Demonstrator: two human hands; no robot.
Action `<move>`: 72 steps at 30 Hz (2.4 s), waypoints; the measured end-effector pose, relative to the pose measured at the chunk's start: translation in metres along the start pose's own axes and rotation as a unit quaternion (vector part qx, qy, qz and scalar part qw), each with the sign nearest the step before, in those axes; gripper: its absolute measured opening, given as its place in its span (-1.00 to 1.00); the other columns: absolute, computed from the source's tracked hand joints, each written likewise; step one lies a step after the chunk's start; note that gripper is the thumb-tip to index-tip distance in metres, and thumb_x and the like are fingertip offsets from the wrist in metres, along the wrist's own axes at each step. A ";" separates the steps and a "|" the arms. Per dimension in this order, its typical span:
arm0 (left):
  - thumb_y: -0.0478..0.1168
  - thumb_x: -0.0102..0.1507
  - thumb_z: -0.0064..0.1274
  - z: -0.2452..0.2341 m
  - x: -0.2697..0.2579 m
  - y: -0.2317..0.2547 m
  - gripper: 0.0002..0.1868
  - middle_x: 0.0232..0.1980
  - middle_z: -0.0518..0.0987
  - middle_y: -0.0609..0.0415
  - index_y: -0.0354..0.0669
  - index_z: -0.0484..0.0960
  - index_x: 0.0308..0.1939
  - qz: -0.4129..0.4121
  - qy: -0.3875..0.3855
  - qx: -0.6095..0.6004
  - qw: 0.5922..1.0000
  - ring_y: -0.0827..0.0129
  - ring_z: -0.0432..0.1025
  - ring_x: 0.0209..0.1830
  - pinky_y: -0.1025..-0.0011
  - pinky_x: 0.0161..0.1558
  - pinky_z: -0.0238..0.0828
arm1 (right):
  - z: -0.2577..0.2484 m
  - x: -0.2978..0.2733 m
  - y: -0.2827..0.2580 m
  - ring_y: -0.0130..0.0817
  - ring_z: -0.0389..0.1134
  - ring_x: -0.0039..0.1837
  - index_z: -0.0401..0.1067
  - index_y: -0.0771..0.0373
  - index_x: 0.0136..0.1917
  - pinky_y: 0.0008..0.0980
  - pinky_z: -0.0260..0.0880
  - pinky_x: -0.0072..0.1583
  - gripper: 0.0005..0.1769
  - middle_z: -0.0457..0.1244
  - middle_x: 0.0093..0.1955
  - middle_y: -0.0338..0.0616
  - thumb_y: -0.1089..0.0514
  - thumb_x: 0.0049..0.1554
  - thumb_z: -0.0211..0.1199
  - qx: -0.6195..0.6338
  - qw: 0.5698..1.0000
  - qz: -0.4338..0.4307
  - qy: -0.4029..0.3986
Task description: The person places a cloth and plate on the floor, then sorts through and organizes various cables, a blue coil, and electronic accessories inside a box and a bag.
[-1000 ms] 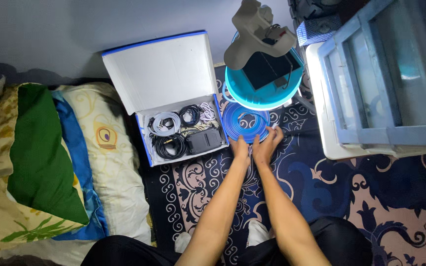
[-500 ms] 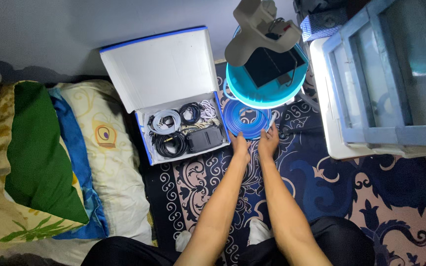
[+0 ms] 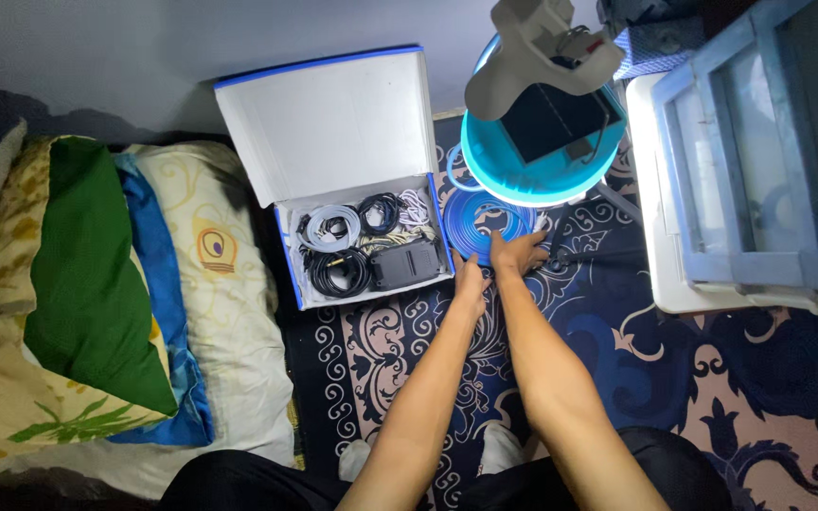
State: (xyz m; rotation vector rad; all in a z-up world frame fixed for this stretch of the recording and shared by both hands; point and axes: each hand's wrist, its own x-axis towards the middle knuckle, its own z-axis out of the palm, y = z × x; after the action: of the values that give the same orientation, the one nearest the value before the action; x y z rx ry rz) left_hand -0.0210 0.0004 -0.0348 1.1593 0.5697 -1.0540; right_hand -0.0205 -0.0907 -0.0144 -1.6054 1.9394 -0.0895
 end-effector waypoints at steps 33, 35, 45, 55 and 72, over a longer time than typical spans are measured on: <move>0.22 0.48 -0.40 -0.013 -0.090 0.034 -0.29 0.41 0.42 -0.06 -0.28 0.30 0.46 0.082 -0.242 -0.240 0.936 0.17 0.29 0.40 0.17 0.40 0.16 | -0.076 -0.040 0.033 -0.17 0.41 0.16 0.21 0.49 0.37 -0.28 0.40 0.22 -0.21 0.34 0.17 0.11 0.18 -0.06 0.40 0.248 0.955 -0.144 -0.071; 0.22 0.48 -0.39 -0.016 -0.100 0.044 -0.28 0.44 0.41 -0.02 -0.27 0.29 0.47 0.087 -0.242 -0.223 0.940 0.23 0.28 0.43 0.22 0.43 0.16 | -0.086 -0.050 0.034 -0.19 0.40 0.16 0.19 0.48 0.38 -0.29 0.40 0.21 -0.19 0.33 0.17 0.09 0.18 -0.06 0.40 0.262 0.948 -0.166 -0.078; 0.21 0.47 -0.36 -0.056 -0.109 0.074 -0.25 0.47 0.40 -0.06 -0.35 0.28 0.50 0.145 -0.183 -0.117 0.965 0.27 0.29 0.43 0.29 0.42 0.16 | -0.129 -0.107 0.014 -0.03 0.40 0.20 0.13 0.47 0.48 -0.17 0.35 0.27 0.00 0.33 0.20 0.20 0.12 -0.14 0.44 0.136 0.950 -0.273 -0.070; 0.16 0.45 -0.43 -0.117 -0.109 0.126 -0.28 0.54 0.26 -0.17 -0.28 0.19 0.52 0.317 0.000 0.058 0.947 0.18 0.15 0.54 0.31 0.46 0.03 | -0.078 -0.136 -0.029 0.21 0.27 0.39 0.07 0.52 0.51 -0.07 0.25 0.39 0.07 0.23 0.34 0.42 0.11 -0.14 0.48 0.104 0.895 -0.422 -0.100; 0.12 0.47 -0.37 -0.176 -0.073 0.184 -0.39 0.39 0.45 -0.22 -0.22 0.35 0.42 0.332 0.077 0.133 0.931 0.04 0.33 0.44 0.27 0.36 0.21 | 0.029 -0.126 -0.063 0.37 0.32 0.26 0.23 0.47 0.37 0.06 0.30 0.28 -0.33 0.30 0.18 0.49 -0.07 0.19 0.21 0.039 0.902 -0.380 -0.199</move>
State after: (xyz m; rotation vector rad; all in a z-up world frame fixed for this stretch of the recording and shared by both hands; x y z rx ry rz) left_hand 0.1357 0.1970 0.0488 1.5368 0.1210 -0.4620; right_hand 0.0586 0.0165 0.0398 -2.0463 0.9182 -0.1364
